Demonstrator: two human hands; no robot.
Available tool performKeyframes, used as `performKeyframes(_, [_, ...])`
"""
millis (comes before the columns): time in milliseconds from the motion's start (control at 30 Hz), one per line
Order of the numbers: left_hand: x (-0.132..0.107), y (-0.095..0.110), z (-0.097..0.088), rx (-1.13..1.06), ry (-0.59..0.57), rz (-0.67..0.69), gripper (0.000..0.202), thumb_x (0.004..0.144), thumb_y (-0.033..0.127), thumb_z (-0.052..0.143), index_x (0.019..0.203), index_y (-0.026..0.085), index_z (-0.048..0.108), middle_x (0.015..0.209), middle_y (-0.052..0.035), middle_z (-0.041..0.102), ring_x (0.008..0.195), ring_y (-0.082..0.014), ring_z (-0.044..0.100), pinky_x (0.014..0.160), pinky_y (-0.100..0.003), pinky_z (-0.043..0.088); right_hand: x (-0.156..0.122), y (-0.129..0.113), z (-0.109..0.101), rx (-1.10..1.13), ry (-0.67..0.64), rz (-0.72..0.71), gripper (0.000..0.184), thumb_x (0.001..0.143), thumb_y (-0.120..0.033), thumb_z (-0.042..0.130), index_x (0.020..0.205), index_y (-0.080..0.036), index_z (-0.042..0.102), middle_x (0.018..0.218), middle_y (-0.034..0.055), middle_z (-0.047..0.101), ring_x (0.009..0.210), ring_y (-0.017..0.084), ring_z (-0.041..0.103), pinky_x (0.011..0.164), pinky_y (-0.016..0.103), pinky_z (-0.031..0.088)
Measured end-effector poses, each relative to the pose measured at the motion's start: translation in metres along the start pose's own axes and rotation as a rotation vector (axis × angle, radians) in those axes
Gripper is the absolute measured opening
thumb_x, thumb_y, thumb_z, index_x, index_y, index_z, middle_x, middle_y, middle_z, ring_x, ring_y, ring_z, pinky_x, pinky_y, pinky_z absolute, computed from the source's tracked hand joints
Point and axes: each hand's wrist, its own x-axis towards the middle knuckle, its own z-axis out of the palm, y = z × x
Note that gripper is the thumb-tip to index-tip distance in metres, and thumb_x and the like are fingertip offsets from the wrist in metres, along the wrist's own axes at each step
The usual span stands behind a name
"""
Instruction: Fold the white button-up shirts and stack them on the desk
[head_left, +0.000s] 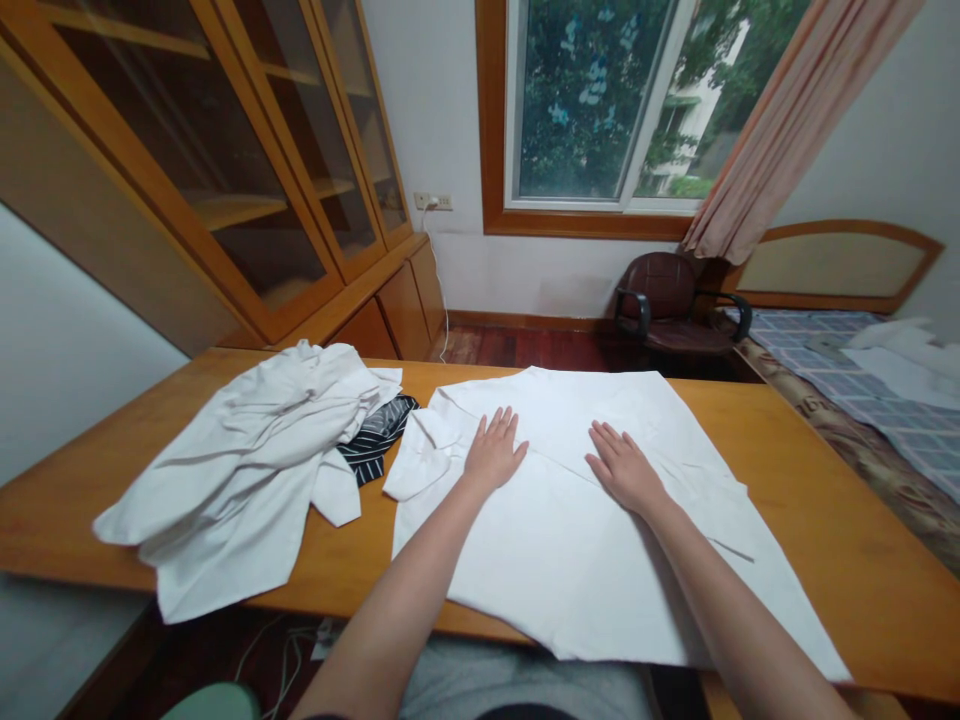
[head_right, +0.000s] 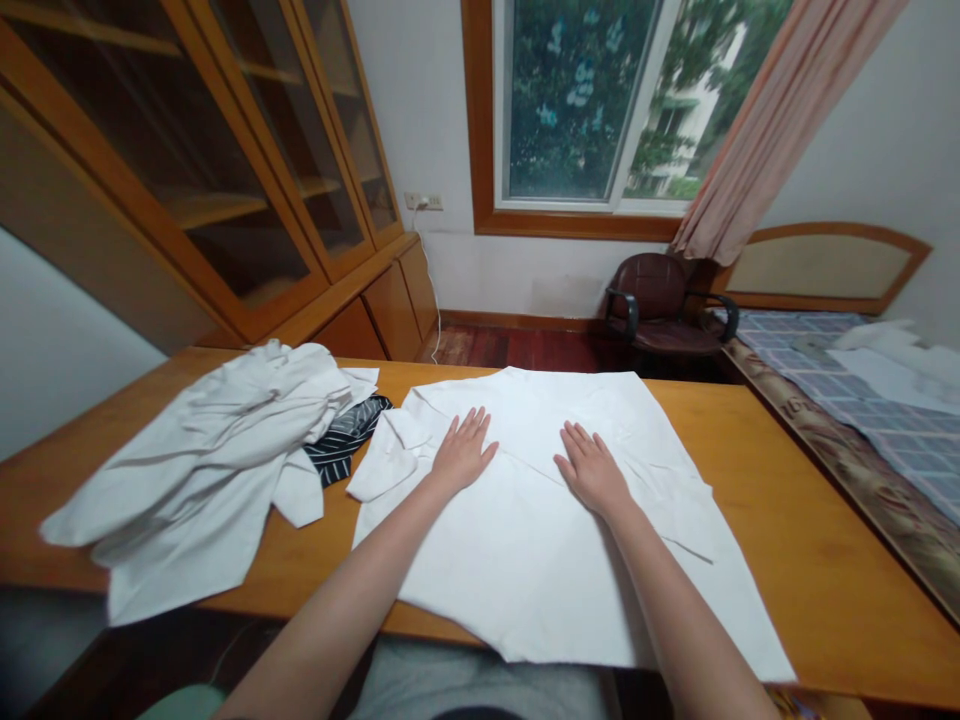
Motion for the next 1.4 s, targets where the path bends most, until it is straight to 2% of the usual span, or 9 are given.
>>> performKeyframes(233, [0.000,0.000,-0.002,-0.003,-0.021,-0.003,0.066,0.103,0.052,0.027,0.157,0.016,0.032,0.166,-0.0079,0.027,0.155,-0.0225,0.016,0.127,-0.048,0.012,-0.062,0.084,-0.005,-0.112,0.023,0.211,0.063,0.102,-0.050,0.026,0.157,-0.020,0.035,0.161,0.0101,0.037,0.149,0.028,0.033,0.119,0.055,0.030])
performKeyframes(433, [0.001,-0.001,0.000,0.005,-0.016,0.004,0.065,0.102,0.051,0.028,0.158,0.018,0.031,0.165,-0.0073,0.028,0.156,-0.0225,0.016,0.127,-0.048,0.012,-0.080,0.115,-0.009,-0.111,-0.022,0.301,0.066,0.100,-0.052,0.025,0.155,-0.018,0.040,0.160,0.0113,0.039,0.150,0.029,0.032,0.120,0.055,0.029])
performKeyframes(533, [0.001,-0.002,0.001,0.005,-0.005,0.003,0.065,0.102,0.051,0.028,0.158,0.017,0.032,0.165,-0.0079,0.028,0.155,-0.0228,0.017,0.127,-0.048,0.011,-0.075,0.108,-0.013,-0.102,-0.001,0.349,0.064,0.102,-0.050,0.023,0.152,-0.016,0.043,0.159,0.0120,0.040,0.150,0.030,0.032,0.120,0.057,0.028])
performKeyframes(633, [0.003,-0.006,-0.002,0.005,-0.013,0.001,0.064,0.102,0.049,0.029,0.157,0.016,0.033,0.165,-0.0086,0.029,0.155,-0.0228,0.019,0.127,-0.049,0.013,-0.062,0.083,-0.016,-0.103,0.077,0.353,0.061,0.104,-0.046,0.020,0.151,-0.015,0.044,0.160,0.0124,0.039,0.151,0.030,0.029,0.120,0.058,0.026])
performKeyframes(767, [0.007,-0.006,-0.010,0.011,-0.033,-0.009,0.060,0.102,0.042,0.034,0.154,0.012,0.038,0.164,-0.0110,0.029,0.154,-0.0247,0.023,0.126,-0.048,0.018,-0.029,0.027,-0.015,-0.052,0.095,0.217,0.058,0.105,-0.043,0.023,0.152,-0.016,0.041,0.162,0.0118,0.035,0.151,0.029,0.028,0.121,0.055,0.024])
performKeyframes(900, [0.002,0.008,-0.017,-0.020,-0.031,-0.024,0.052,0.102,0.029,0.033,0.150,0.014,0.044,0.163,-0.0082,0.033,0.152,-0.0234,0.027,0.124,-0.045,0.024,0.006,-0.040,-0.005,0.038,0.055,0.021,0.056,0.105,-0.041,0.030,0.154,-0.016,0.040,0.162,0.0120,0.034,0.151,0.029,0.029,0.120,0.054,0.026])
performKeyframes(1067, [-0.024,0.022,-0.013,-0.027,0.007,0.051,0.055,0.104,0.039,0.032,0.153,0.014,0.040,0.163,-0.0076,0.033,0.153,-0.0225,0.024,0.125,-0.045,0.023,0.023,-0.091,0.005,0.103,-0.004,-0.126,0.057,0.104,-0.043,0.035,0.154,-0.016,0.040,0.161,0.0114,0.034,0.151,0.028,0.029,0.122,0.054,0.024])
performKeyframes(1200, [-0.037,0.016,-0.008,0.003,0.019,0.084,0.058,0.104,0.043,0.032,0.155,0.015,0.036,0.164,-0.0080,0.031,0.154,-0.0226,0.021,0.126,-0.047,0.020,0.015,-0.080,0.005,0.100,-0.004,-0.123,0.057,0.105,-0.043,0.035,0.155,-0.016,0.039,0.162,0.0104,0.033,0.151,0.027,0.029,0.122,0.052,0.024])
performKeyframes(1400, [-0.037,0.010,-0.006,-0.010,0.023,0.094,0.058,0.104,0.042,0.033,0.156,0.016,0.035,0.164,-0.0069,0.031,0.154,-0.0221,0.022,0.126,-0.047,0.020,-0.017,-0.012,-0.002,0.035,0.010,-0.020,0.058,0.105,-0.046,0.032,0.155,-0.019,0.038,0.162,0.0084,0.034,0.151,0.026,0.030,0.122,0.050,0.027])
